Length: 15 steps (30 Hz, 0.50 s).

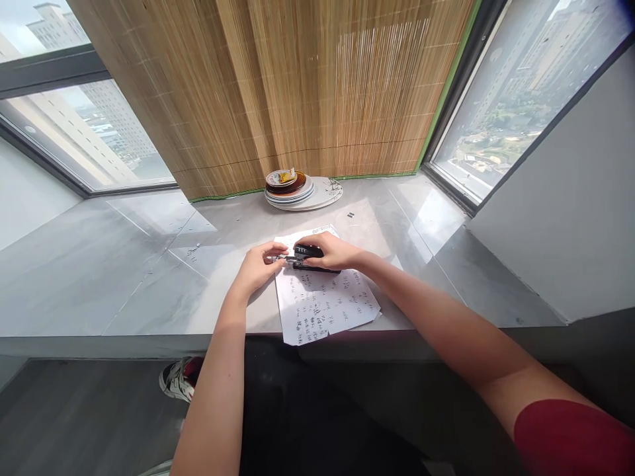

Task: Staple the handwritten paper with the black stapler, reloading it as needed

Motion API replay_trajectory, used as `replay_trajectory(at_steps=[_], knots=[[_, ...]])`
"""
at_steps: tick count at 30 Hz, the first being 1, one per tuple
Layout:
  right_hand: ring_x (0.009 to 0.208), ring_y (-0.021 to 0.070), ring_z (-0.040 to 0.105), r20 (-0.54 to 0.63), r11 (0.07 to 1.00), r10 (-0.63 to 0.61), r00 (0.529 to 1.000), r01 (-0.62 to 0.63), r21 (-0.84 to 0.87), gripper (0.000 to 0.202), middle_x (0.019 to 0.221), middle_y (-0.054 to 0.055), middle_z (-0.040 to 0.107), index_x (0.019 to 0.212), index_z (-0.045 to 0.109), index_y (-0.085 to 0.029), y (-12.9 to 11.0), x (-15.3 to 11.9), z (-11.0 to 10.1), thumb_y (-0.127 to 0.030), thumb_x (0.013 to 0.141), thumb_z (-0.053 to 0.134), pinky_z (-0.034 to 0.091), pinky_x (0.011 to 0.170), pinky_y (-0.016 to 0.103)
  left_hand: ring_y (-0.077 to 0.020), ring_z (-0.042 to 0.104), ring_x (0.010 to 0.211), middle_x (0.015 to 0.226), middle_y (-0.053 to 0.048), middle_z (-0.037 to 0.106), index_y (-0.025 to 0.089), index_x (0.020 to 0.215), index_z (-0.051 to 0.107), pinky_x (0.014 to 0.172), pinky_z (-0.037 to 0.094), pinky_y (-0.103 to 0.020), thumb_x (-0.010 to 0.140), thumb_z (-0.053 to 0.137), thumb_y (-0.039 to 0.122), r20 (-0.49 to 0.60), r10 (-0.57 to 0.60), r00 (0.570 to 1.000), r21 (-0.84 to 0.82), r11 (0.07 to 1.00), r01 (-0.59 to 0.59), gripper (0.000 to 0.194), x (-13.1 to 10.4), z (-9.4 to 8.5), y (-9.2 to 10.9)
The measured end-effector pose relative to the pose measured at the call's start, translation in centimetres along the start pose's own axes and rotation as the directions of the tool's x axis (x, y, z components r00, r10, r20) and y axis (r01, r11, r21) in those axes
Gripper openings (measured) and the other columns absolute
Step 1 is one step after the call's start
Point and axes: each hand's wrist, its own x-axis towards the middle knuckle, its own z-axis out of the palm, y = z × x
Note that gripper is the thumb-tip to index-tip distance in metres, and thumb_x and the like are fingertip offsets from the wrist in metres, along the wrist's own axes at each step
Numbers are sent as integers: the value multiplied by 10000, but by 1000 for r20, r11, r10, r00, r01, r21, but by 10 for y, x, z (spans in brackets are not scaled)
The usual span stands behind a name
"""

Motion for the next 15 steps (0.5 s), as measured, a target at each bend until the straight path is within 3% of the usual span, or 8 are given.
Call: replay_trajectory(at_steps=[15], knots=[[1008, 234, 688, -4, 1000, -11, 1000, 11, 9, 254, 1140, 65, 798, 1191, 748, -198, 2, 0, 1, -258, 947, 712, 489, 900, 355, -305, 759, 1127, 1170, -105, 815, 228, 1071, 817, 990, 605, -463, 842, 826, 238, -47, 42, 998, -27, 999, -43, 229, -1, 2, -1]])
